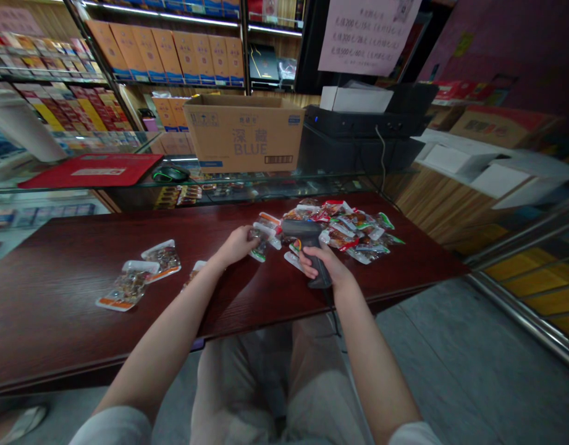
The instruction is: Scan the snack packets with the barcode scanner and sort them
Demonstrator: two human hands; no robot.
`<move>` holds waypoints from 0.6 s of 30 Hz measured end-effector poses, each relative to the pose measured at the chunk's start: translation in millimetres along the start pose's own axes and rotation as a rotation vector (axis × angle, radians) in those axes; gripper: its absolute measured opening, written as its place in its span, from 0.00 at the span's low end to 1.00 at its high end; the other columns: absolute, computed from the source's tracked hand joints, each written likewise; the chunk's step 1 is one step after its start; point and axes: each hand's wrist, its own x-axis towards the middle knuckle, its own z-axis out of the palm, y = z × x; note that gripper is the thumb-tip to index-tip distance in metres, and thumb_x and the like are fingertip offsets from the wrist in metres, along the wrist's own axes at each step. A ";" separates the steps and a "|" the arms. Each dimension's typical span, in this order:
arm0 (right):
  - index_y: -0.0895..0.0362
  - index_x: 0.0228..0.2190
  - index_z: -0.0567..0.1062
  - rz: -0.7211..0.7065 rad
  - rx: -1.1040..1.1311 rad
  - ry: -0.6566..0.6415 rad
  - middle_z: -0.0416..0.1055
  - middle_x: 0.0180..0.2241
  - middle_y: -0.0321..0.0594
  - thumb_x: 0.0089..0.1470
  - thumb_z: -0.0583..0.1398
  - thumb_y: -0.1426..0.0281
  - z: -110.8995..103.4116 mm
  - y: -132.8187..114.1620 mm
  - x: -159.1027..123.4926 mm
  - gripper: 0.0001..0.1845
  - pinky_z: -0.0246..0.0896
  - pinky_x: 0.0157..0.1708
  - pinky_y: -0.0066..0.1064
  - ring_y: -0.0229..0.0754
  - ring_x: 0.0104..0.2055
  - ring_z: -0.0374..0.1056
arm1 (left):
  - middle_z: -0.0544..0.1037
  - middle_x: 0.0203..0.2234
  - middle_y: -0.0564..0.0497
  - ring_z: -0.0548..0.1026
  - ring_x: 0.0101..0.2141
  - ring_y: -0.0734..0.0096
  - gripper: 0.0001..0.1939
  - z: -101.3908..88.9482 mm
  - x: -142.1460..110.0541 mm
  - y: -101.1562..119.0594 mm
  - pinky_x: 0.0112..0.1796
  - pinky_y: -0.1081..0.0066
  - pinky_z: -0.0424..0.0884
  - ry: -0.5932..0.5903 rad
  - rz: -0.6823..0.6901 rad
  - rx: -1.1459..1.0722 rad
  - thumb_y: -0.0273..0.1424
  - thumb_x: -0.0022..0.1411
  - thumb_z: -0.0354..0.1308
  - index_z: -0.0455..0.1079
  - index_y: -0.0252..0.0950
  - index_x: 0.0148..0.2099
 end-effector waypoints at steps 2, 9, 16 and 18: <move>0.57 0.35 0.65 0.006 -0.002 0.003 0.61 0.17 0.25 0.50 0.62 0.66 -0.2 -0.1 0.0 0.14 0.45 0.11 0.22 0.28 0.11 0.51 | 0.73 0.27 0.52 0.73 0.29 0.66 0.13 1.4 2.2 -3.5 0.35 0.66 0.69 0.003 -0.046 -0.146 0.35 0.53 0.59 0.70 0.33 0.40; 0.57 0.35 0.64 0.012 -0.004 0.001 0.61 0.17 0.25 0.50 0.63 0.65 0.1 -0.6 -0.9 0.14 0.46 0.11 0.22 0.28 0.11 0.51 | 0.73 0.32 0.55 0.74 0.32 0.71 0.20 3.9 1.3 -1.0 0.35 0.68 0.72 0.005 -0.053 -0.789 0.37 0.48 0.65 0.62 0.37 0.41; 0.57 0.36 0.65 0.016 0.006 0.011 0.61 0.17 0.25 0.49 0.63 0.65 1.2 -0.6 -0.6 0.15 0.46 0.11 0.21 0.28 0.11 0.51 | 0.73 0.33 0.54 0.73 0.32 0.70 0.22 3.0 1.5 1.8 0.36 0.66 0.72 0.002 -0.103 -0.785 0.38 0.46 0.65 0.62 0.37 0.42; 0.57 0.37 0.65 0.015 0.006 0.008 0.61 0.16 0.25 0.49 0.63 0.66 1.8 -0.9 -0.7 0.15 0.46 0.10 0.21 0.28 0.11 0.51 | 0.74 0.34 0.53 0.74 0.34 0.68 0.21 3.7 3.6 -2.3 0.38 0.65 0.71 0.013 -0.072 -0.727 0.38 0.48 0.64 0.63 0.36 0.42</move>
